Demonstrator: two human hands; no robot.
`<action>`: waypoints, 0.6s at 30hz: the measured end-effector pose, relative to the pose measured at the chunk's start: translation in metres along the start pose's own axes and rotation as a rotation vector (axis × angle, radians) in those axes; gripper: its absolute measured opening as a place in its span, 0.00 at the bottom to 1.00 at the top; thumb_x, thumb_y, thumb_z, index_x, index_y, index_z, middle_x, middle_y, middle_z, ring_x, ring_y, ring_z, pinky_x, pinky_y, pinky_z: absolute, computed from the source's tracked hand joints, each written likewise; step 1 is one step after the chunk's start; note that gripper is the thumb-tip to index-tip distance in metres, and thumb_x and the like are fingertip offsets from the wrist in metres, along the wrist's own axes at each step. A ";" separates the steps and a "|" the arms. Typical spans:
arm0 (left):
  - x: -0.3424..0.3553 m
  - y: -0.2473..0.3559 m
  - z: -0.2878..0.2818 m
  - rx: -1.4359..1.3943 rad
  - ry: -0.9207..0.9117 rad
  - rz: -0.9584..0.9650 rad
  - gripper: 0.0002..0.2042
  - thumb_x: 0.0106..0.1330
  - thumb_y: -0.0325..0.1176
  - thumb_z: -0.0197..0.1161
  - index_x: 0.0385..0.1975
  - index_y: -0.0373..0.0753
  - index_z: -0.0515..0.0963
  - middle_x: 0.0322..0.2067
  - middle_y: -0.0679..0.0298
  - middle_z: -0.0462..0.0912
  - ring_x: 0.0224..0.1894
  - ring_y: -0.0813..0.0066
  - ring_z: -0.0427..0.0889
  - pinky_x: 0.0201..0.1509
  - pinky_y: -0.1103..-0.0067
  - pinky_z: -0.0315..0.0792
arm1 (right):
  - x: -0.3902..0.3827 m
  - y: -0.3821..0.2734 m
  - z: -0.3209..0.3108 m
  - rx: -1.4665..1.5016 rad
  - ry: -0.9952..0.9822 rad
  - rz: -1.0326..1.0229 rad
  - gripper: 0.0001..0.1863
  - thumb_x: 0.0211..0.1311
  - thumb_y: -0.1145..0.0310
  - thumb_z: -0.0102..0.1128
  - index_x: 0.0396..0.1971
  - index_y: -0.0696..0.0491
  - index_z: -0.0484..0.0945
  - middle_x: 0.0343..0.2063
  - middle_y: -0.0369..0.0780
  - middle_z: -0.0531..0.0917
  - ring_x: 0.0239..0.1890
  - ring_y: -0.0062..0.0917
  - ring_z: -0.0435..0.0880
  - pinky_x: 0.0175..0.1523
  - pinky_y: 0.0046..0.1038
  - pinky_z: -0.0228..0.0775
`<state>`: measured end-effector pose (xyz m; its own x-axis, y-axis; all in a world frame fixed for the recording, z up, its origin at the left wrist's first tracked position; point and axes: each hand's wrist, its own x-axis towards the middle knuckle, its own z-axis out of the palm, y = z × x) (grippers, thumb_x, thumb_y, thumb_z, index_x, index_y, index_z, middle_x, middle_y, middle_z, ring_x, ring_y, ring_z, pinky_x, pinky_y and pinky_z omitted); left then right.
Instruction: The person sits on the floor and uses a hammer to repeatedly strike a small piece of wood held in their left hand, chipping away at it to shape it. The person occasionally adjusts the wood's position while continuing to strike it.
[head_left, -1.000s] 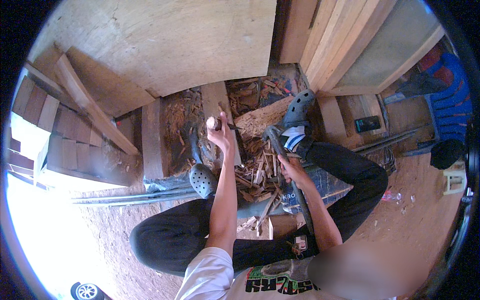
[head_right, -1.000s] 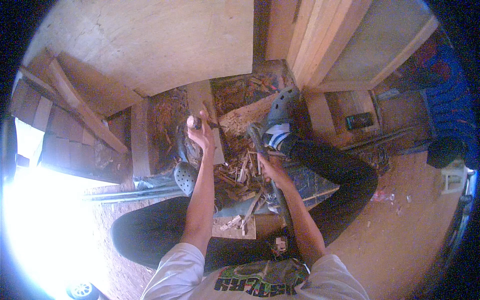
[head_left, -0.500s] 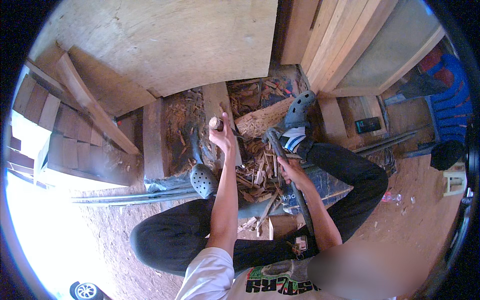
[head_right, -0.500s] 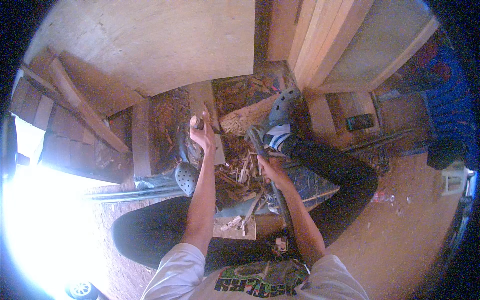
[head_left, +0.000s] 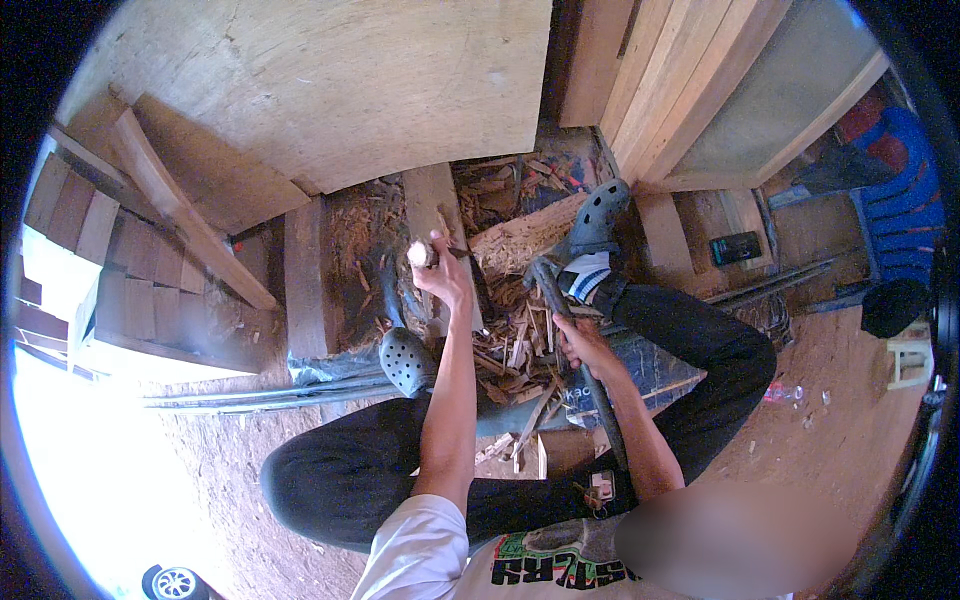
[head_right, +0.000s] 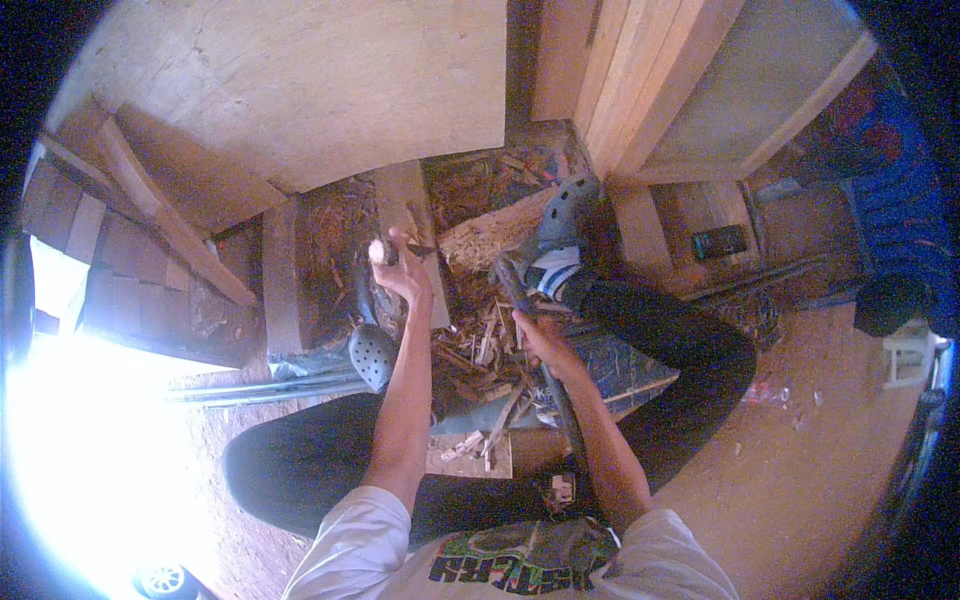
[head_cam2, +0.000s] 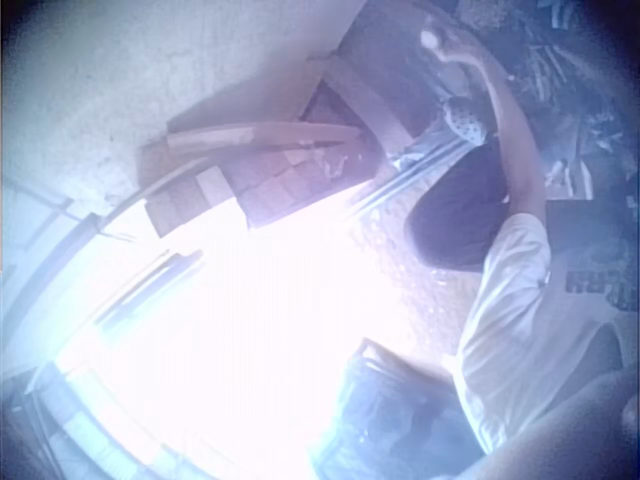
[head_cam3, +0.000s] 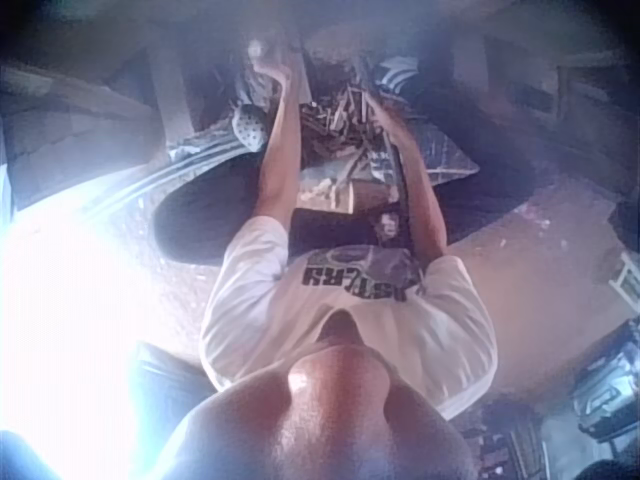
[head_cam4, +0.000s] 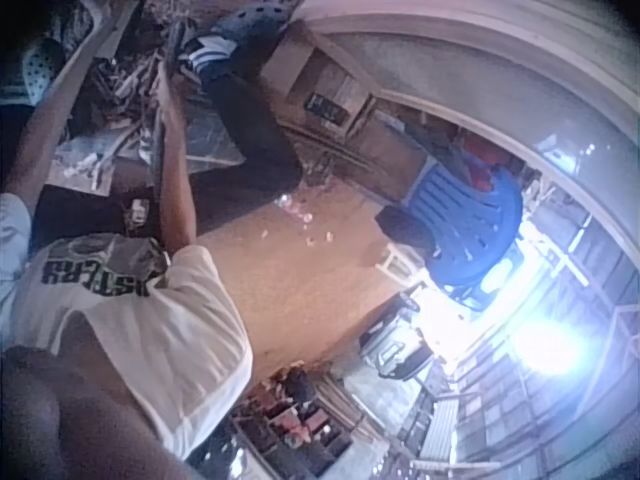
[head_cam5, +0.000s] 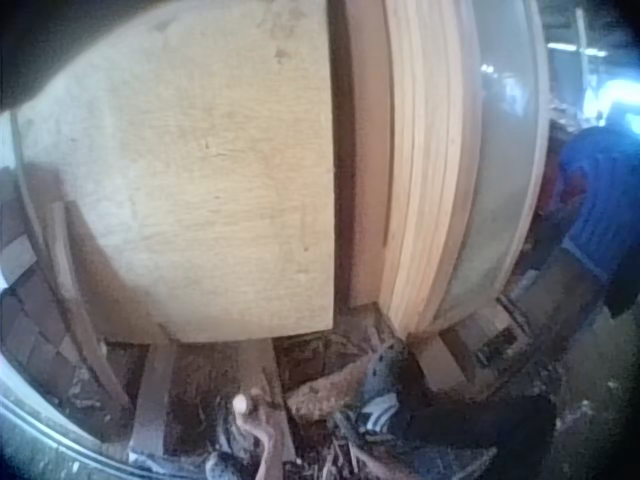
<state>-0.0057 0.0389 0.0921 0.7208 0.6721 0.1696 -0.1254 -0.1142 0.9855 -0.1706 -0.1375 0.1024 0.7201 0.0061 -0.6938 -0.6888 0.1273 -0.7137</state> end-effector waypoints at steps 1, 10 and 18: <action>0.002 -0.001 0.002 -0.053 0.030 0.019 0.16 0.60 0.42 0.63 0.25 0.32 0.76 0.24 0.63 0.80 0.26 0.75 0.74 0.34 0.76 0.68 | 0.000 0.000 0.000 -0.010 0.007 -0.007 0.24 0.57 0.42 0.54 0.18 0.47 0.63 0.09 0.26 0.61 0.09 0.12 0.59 0.14 0.18 0.50; 0.007 -0.009 0.009 -0.090 0.010 0.031 0.13 0.60 0.37 0.63 0.25 0.30 0.77 0.22 0.62 0.81 0.25 0.77 0.77 0.31 0.78 0.69 | 0.006 0.008 0.000 -0.072 0.047 -0.002 0.24 0.57 0.42 0.53 0.18 0.47 0.63 0.09 0.26 0.61 0.10 0.11 0.59 0.14 0.17 0.49; -0.004 -0.011 0.003 0.113 0.064 0.104 0.13 0.59 0.37 0.64 0.25 0.32 0.75 0.21 0.62 0.79 0.24 0.75 0.76 0.29 0.77 0.70 | 0.005 0.007 0.003 -0.032 0.029 0.037 0.24 0.58 0.43 0.53 0.17 0.47 0.64 0.09 0.26 0.62 0.08 0.12 0.59 0.13 0.18 0.49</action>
<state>-0.0046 0.0352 0.0801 0.6628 0.6971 0.2735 -0.1168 -0.2645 0.9573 -0.1716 -0.1338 0.0946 0.6918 -0.0188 -0.7218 -0.7174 0.0955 -0.6901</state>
